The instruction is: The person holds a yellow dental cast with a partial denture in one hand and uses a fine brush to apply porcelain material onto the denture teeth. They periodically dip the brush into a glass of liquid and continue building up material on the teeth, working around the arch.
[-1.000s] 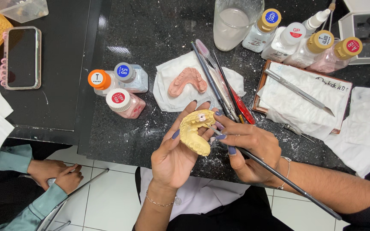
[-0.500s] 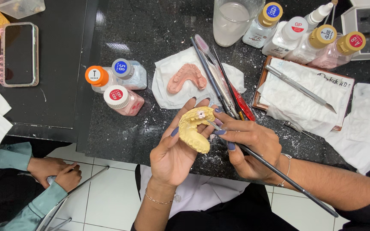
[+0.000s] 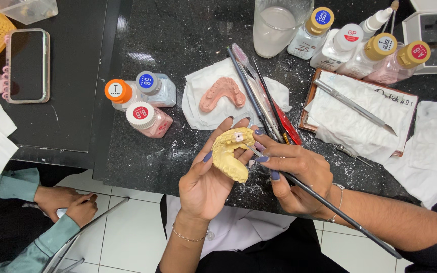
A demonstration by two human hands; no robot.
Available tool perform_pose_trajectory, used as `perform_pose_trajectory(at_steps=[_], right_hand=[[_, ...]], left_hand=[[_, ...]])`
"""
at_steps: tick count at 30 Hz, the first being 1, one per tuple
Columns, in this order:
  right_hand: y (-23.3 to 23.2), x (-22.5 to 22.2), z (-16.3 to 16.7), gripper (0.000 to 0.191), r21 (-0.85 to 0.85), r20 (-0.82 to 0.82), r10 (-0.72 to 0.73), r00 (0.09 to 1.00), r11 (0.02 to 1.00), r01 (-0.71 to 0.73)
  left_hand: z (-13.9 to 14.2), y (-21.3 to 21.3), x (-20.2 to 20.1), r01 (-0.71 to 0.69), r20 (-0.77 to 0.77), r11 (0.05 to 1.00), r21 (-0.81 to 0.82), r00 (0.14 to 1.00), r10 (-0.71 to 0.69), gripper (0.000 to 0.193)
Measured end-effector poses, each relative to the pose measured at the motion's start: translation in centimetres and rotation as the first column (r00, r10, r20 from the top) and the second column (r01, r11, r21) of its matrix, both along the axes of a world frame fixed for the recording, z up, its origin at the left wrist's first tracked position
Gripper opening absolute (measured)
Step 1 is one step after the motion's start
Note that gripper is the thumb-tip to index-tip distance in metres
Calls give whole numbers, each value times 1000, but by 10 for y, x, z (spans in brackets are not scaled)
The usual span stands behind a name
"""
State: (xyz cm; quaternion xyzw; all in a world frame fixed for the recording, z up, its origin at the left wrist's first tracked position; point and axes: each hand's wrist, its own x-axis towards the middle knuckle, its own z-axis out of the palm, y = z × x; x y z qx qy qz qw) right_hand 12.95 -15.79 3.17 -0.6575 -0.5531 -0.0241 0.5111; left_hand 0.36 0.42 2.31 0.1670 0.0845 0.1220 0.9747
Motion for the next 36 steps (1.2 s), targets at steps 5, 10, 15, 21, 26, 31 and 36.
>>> perform_pose_trajectory(at_steps=[5,10,15,21,26,31,36], right_hand=[[0,0,-1,21,7,-1,3,1000,1000,-3],[0,0,-1,20,-4,12,-1,1000,1000,1],[-3,2,-3,18,-9,17,3,1000,1000,-3],[-6,3,2,14,4,2,24,1000,1000,-24],[-17,17,16,20,177,93,180,979,965,-194],[-20,27,23,27,49,320,139,937,985,-163],[-14,33,33,28,9,492,228,840,964,-267]], left_hand=[[1,0,1,-5,3,1000,-3,1000,5,88],[2,0,1,-2,12,1000,-4,1000,2,89],[2,-1,2,0,29,1000,9,1000,0,86],[3,-1,3,-9,41,999,-39,999,11,83],[2,-2,3,-9,62,998,-66,998,13,80],[-1,-3,3,-18,102,999,-37,994,22,79],[-9,-5,1,-48,27,999,-12,998,48,83]])
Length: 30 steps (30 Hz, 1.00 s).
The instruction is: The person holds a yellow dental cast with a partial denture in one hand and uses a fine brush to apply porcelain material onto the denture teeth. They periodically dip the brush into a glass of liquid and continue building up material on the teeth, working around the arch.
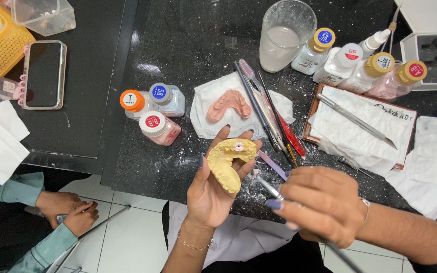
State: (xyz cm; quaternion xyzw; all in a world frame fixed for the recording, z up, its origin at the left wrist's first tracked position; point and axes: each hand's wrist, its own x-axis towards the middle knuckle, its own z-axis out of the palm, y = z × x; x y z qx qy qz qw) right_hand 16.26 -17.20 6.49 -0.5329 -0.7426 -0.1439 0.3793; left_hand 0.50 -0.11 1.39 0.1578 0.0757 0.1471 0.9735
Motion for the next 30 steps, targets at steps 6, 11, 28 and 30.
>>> perform_pose_trajectory(at_steps=[6,11,28,30], right_hand=[[4,0,23,24,-10,-18,-201,979,980,201],[2,-12,42,15,120,288,-227,930,972,200],[7,-13,31,15,-296,-613,-252,749,952,78],[6,-22,27,13,-282,-638,-228,736,958,52]], left_hand=[[-18,-1,-6,12,63,999,-43,998,-10,91],[-26,-2,-10,26,81,999,-37,996,-23,98],[-32,-2,-13,49,92,999,-9,995,-48,91],[-32,-2,-14,41,94,999,0,995,-41,90]])
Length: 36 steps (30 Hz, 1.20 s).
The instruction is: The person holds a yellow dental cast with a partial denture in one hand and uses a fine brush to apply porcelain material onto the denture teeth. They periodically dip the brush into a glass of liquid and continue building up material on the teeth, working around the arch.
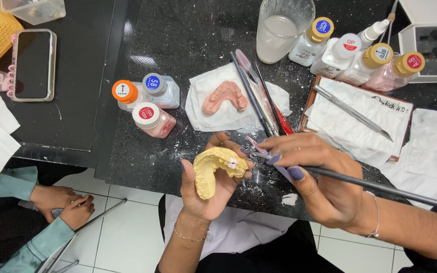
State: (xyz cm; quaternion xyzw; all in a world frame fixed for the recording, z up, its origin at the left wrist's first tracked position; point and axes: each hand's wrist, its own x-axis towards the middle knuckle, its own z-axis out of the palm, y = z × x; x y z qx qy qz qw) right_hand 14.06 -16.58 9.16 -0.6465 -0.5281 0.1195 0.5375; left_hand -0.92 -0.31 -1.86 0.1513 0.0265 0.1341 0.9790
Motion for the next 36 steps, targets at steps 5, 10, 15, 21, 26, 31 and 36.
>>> perform_pose_trajectory(at_steps=[5,10,15,21,26,31,36], right_hand=[[-5,-12,-11,13,23,121,17,993,1000,-20],[-9,-13,-12,11,5,128,27,991,1000,-27],[-8,-14,-10,12,21,153,39,987,999,-42],[-6,-12,-8,13,8,273,59,960,998,-64],[-5,-10,-6,17,34,327,102,940,992,-119],[-1,-11,-6,19,68,318,106,942,989,-134],[1,-11,-6,23,69,376,107,921,987,-143]], left_hand=[[-1,-1,-2,-5,-35,1000,-15,999,4,91],[0,-2,-3,10,-48,1000,5,999,-10,94],[2,0,-2,69,-34,996,60,997,-67,95],[4,0,0,66,-43,995,69,997,-63,95],[6,0,1,72,-45,993,89,997,-68,93],[7,-1,1,75,-49,994,74,996,-72,90],[8,-1,0,79,-40,994,70,996,-76,89]])
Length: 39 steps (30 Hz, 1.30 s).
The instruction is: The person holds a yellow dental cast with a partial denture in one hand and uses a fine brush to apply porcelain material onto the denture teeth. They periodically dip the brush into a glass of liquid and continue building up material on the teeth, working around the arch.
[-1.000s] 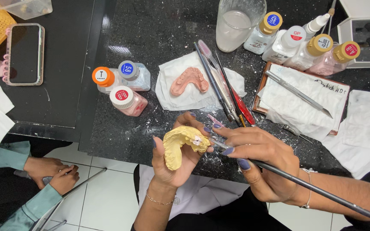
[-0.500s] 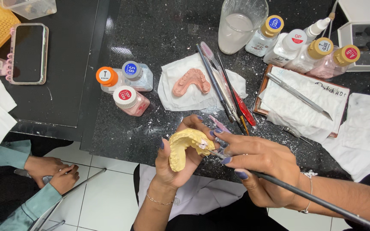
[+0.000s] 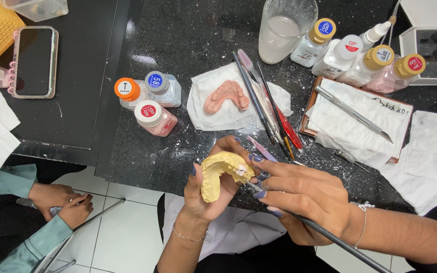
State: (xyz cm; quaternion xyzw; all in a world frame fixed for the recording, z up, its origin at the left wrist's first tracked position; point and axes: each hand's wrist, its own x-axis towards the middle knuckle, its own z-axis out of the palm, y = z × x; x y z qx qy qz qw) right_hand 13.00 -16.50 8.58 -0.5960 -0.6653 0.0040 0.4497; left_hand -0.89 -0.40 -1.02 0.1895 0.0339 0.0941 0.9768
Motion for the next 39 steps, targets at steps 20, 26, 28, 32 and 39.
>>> perform_pose_trajectory(at_steps=[20,26,28,32,39], right_hand=[[2,-2,-3,24,11,5,-32,999,999,32],[2,-3,-4,23,19,-1,-37,999,999,37],[2,-2,-4,23,20,3,-32,999,999,32],[2,-2,-4,23,28,8,-32,999,999,31],[3,-2,-5,22,37,5,-37,999,999,37]], left_hand=[[2,0,2,0,-3,999,36,1000,0,91],[0,0,2,2,4,1000,18,1000,-2,89],[-1,0,1,1,-2,1000,11,1000,-1,88],[-2,0,0,-4,0,1000,0,1000,4,88],[-2,0,-1,-9,-4,1000,-5,1000,9,87]])
